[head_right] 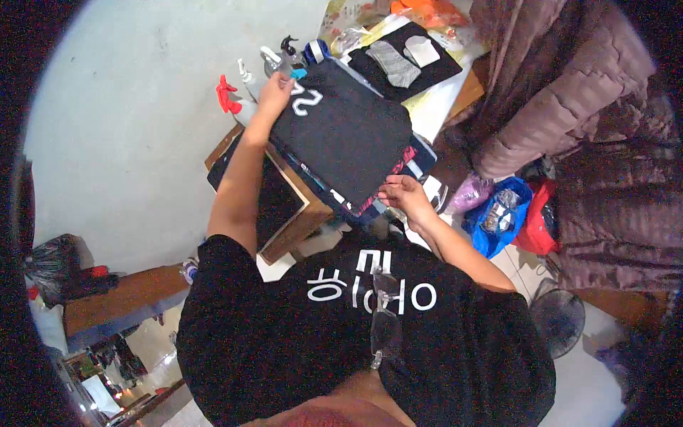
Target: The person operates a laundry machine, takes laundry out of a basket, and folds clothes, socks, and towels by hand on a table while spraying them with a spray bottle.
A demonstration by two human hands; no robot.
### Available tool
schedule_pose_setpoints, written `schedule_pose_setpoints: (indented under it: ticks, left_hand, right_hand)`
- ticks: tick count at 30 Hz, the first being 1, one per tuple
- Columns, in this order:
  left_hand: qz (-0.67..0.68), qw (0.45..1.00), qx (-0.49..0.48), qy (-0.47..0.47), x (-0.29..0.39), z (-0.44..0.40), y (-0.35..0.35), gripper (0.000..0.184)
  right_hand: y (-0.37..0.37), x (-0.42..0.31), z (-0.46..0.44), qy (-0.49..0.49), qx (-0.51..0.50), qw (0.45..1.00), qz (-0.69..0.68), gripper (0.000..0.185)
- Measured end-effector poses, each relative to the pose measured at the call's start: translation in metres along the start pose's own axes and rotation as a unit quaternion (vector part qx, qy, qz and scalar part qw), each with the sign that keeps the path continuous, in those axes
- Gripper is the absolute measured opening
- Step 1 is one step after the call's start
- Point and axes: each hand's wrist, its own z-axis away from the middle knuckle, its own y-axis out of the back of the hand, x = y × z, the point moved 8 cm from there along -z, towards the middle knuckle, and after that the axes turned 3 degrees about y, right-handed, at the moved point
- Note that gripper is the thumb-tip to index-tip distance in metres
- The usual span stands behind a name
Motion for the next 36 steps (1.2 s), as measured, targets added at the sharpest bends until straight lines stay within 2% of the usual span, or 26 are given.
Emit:
schedule_pose_setpoints:
  ticks: [1, 2, 5, 6, 10, 12, 14, 15, 16, 17, 19, 20, 21, 23, 24, 26, 27, 30, 32, 33, 34, 35, 36]
  left_hand:
    - [-0.001, 1.000, -0.023, 0.014, -0.006, 0.007, 0.006, 0.033]
    - [-0.007, 0.999, 0.006, -0.041, -0.004, 0.020, 0.021, 0.039]
    - [-0.075, 0.994, -0.078, -0.032, -0.027, 0.048, 0.040, 0.043]
    - [-0.039, 0.996, -0.074, -0.041, -0.043, 0.047, 0.039, 0.048]
    - [-0.067, 0.990, -0.124, -0.006, -0.053, 0.049, 0.043, 0.050]
    - [0.006, 0.981, -0.175, 0.080, -0.062, 0.050, 0.035, 0.046]
    - [0.115, 0.961, -0.203, 0.146, -0.061, 0.050, 0.032, 0.038]
    - [0.186, 0.945, -0.208, 0.173, -0.058, 0.051, 0.031, 0.033]
    - [0.255, 0.923, -0.210, 0.199, -0.054, 0.053, 0.031, 0.028]
    - [0.326, 0.892, -0.235, 0.206, -0.045, 0.056, 0.032, 0.024]
    - [0.458, 0.817, -0.278, 0.215, -0.024, 0.061, 0.037, 0.018]
    - [0.515, 0.763, -0.298, 0.252, -0.028, 0.058, 0.029, 0.015]
    - [0.544, 0.721, -0.317, 0.289, -0.033, 0.058, 0.021, 0.014]
    - [0.593, 0.626, -0.354, 0.362, -0.008, 0.082, 0.020, 0.012]
    - [0.616, 0.601, -0.322, 0.394, -0.015, 0.083, 0.005, 0.012]
    - [0.493, 0.776, -0.306, 0.247, 0.042, 0.103, 0.050, 0.012]
    - [0.580, 0.726, -0.297, 0.223, 0.068, 0.104, 0.048, 0.012]
    - [0.703, 0.565, -0.309, 0.302, 0.142, 0.109, 0.031, 0.011]
    - [0.721, 0.624, -0.268, 0.143, 0.173, 0.088, 0.016, 0.012]
    - [0.690, 0.679, -0.231, 0.102, 0.185, 0.075, 0.007, 0.013]
    - [0.621, 0.758, -0.182, 0.083, 0.196, 0.061, 0.002, 0.013]
    - [0.562, 0.814, -0.130, 0.071, 0.205, 0.048, -0.003, 0.015]
    - [0.634, 0.753, -0.129, 0.119, 0.213, 0.035, -0.020, 0.016]
  right_hand:
    - [-0.006, 0.003, 0.004, -0.021, -0.010, 0.999, -0.022, 0.028]
    - [-0.011, 0.002, 0.003, -0.037, -0.023, 0.998, -0.044, 0.029]
    - [-0.016, -0.001, 0.002, -0.057, 0.013, 0.998, -0.017, 0.029]
    - [-0.018, 0.003, 0.000, -0.070, 0.017, 0.997, -0.019, 0.026]
    - [-0.023, 0.016, -0.011, -0.100, 0.036, 0.994, 0.012, 0.021]
    - [-0.028, 0.020, -0.018, -0.096, 0.053, 0.993, 0.050, 0.023]
    - [-0.027, 0.025, -0.032, -0.087, 0.020, 0.988, 0.125, 0.022]
    - [-0.025, 0.026, -0.035, -0.084, 0.004, 0.983, 0.163, 0.022]
    - [-0.029, 0.018, -0.030, -0.093, 0.006, 0.982, 0.162, 0.017]
    - [-0.037, -0.004, -0.020, -0.058, 0.015, 0.991, 0.123, 0.015]
    - [-0.050, -0.044, 0.001, 0.013, 0.029, 0.999, 0.042, 0.011]
    - [-0.049, -0.057, -0.001, 0.021, 0.016, 1.000, 0.012, 0.010]
    - [-0.043, -0.075, 0.008, 0.047, 0.028, 0.998, -0.030, 0.014]
    - [-0.034, -0.115, 0.026, 0.053, 0.021, 0.998, -0.011, 0.018]
    - [-0.019, -0.133, 0.028, 0.073, 0.026, 0.997, 0.002, 0.017]
    - [0.005, -0.173, 0.032, 0.115, 0.015, 0.993, 0.014, 0.016]
    - [0.019, -0.197, 0.036, 0.130, 0.036, 0.991, 0.025, 0.019]
    - [0.071, -0.262, 0.027, 0.152, 0.051, 0.987, -0.015, 0.020]
    - [0.100, -0.303, 0.001, 0.159, 0.080, 0.983, -0.054, 0.015]
    - [0.135, -0.314, -0.038, 0.146, 0.042, 0.984, -0.095, 0.013]
    - [0.149, -0.331, -0.061, 0.134, 0.034, 0.986, -0.097, 0.014]
    - [0.161, -0.348, -0.085, 0.132, 0.024, 0.988, -0.078, 0.015]
    - [0.164, -0.366, -0.108, 0.134, -0.004, 0.988, -0.070, 0.014]
